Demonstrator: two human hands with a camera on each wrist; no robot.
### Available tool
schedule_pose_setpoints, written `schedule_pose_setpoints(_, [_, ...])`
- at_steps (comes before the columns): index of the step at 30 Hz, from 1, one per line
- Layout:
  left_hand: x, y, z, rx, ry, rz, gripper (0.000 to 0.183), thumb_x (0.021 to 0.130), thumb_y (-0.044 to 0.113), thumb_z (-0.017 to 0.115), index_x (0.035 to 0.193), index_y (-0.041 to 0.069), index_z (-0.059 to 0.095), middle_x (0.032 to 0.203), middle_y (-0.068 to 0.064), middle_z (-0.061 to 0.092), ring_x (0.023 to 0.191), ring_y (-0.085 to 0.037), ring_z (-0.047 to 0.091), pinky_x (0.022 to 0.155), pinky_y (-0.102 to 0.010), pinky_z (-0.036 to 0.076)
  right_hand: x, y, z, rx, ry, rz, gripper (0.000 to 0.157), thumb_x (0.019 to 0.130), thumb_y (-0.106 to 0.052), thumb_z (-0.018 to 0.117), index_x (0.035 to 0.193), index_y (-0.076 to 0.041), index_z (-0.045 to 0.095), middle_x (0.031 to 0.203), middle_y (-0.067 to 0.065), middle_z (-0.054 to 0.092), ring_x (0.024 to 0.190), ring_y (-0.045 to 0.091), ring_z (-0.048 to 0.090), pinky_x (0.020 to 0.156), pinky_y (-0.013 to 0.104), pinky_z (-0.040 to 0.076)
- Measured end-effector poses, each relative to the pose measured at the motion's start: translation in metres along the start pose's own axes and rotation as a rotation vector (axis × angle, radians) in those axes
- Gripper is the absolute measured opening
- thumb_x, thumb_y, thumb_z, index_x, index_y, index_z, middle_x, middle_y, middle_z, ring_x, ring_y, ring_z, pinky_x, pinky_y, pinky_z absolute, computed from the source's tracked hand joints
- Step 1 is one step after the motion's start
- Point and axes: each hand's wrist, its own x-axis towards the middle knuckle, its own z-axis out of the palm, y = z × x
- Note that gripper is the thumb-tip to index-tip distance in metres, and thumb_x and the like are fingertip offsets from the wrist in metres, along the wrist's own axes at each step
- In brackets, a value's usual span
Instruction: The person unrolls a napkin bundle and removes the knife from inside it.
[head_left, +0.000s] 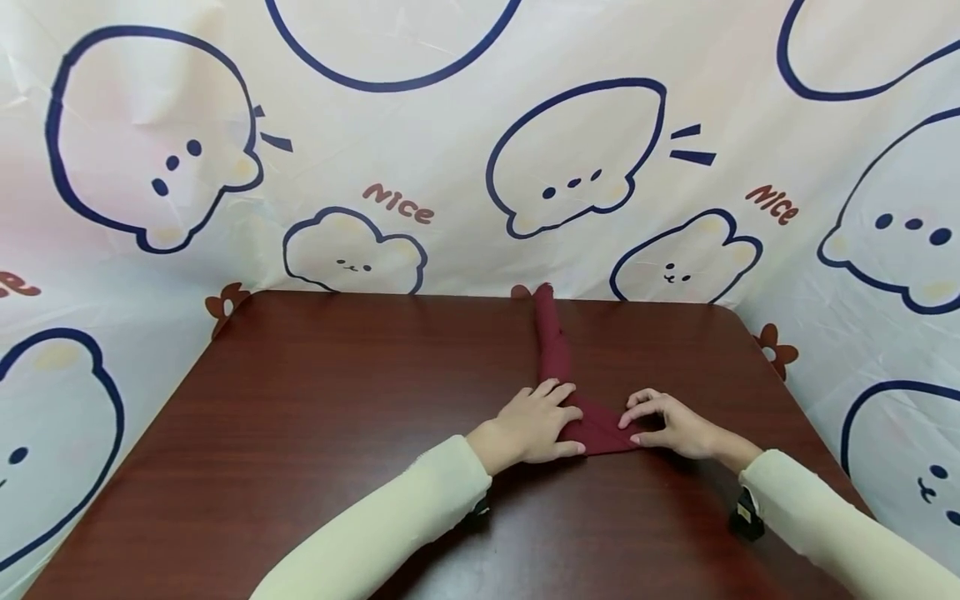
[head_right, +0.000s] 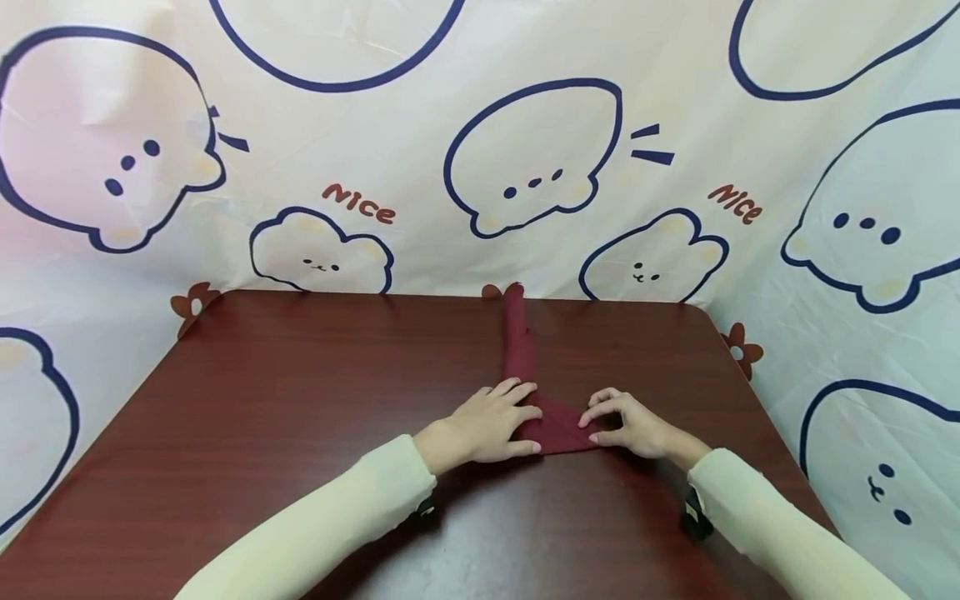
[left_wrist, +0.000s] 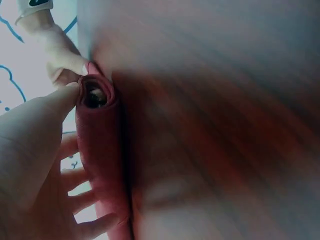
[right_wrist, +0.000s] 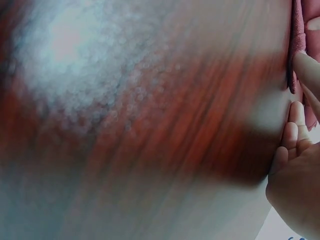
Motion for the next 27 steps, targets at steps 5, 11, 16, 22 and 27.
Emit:
schedule_pose_setpoints(5, [-0.019,-0.013,-0.001,-0.050,0.024,-0.001,0.057,0.097,0.063,0.053,0.144,0.031,0.056,0.162,0.000,0.038,0.146,-0.022,0.041,0.114,-0.043,0.043,-0.002,-0.001,0.003,0.026,-0.023,0.001,0.014,0.088,-0.018,0.078,0.102,-0.021,0.077,0.119,0.009,0.059,0.111,-0.002,0.044,0.095,0.024,0.041])
schedule_pose_setpoints(11, [-0.035,-0.031,-0.010,-0.106,0.035,-0.031,0.052,0.092,0.054,0.068,0.136,0.027,0.060,0.152,-0.004,0.048,0.136,-0.025,0.052,0.111,-0.043,0.045,-0.003,0.000,0.003,0.018,-0.022,-0.001,0.014,0.088,-0.019,0.078,0.102,-0.020,0.076,0.121,0.010,0.059,0.112,-0.003,0.043,0.095,0.022,0.040])
schedule_pose_setpoints(16, [-0.043,-0.042,-0.016,-0.156,0.015,-0.035,0.051,0.092,0.045,0.072,0.137,0.025,0.059,0.149,-0.007,0.052,0.134,-0.027,0.054,0.108,-0.045,0.047,-0.001,0.001,-0.001,0.005,-0.037,0.017,0.015,0.088,-0.022,0.078,0.103,-0.022,0.076,0.124,0.009,0.058,0.113,-0.004,0.042,0.097,0.023,0.039])
schedule_pose_setpoints(22, [-0.040,-0.041,-0.015,-0.201,0.069,-0.021,0.044,0.098,0.042,0.064,0.137,0.022,0.060,0.151,-0.009,0.051,0.140,-0.027,0.048,0.110,-0.046,0.046,0.000,0.001,-0.003,0.014,-0.031,-0.003,0.015,0.088,-0.020,0.078,0.103,-0.020,0.076,0.122,0.011,0.058,0.113,-0.004,0.042,0.096,0.021,0.039])
schedule_pose_setpoints(27, [-0.026,-0.025,-0.009,-0.147,0.120,-0.005,0.058,0.098,0.055,0.058,0.147,0.025,0.052,0.160,-0.008,0.040,0.149,-0.027,0.035,0.115,-0.048,0.042,0.000,0.000,-0.003,0.015,-0.028,-0.007,0.014,0.089,-0.021,0.078,0.103,-0.020,0.076,0.121,0.010,0.058,0.112,-0.003,0.042,0.096,0.024,0.040])
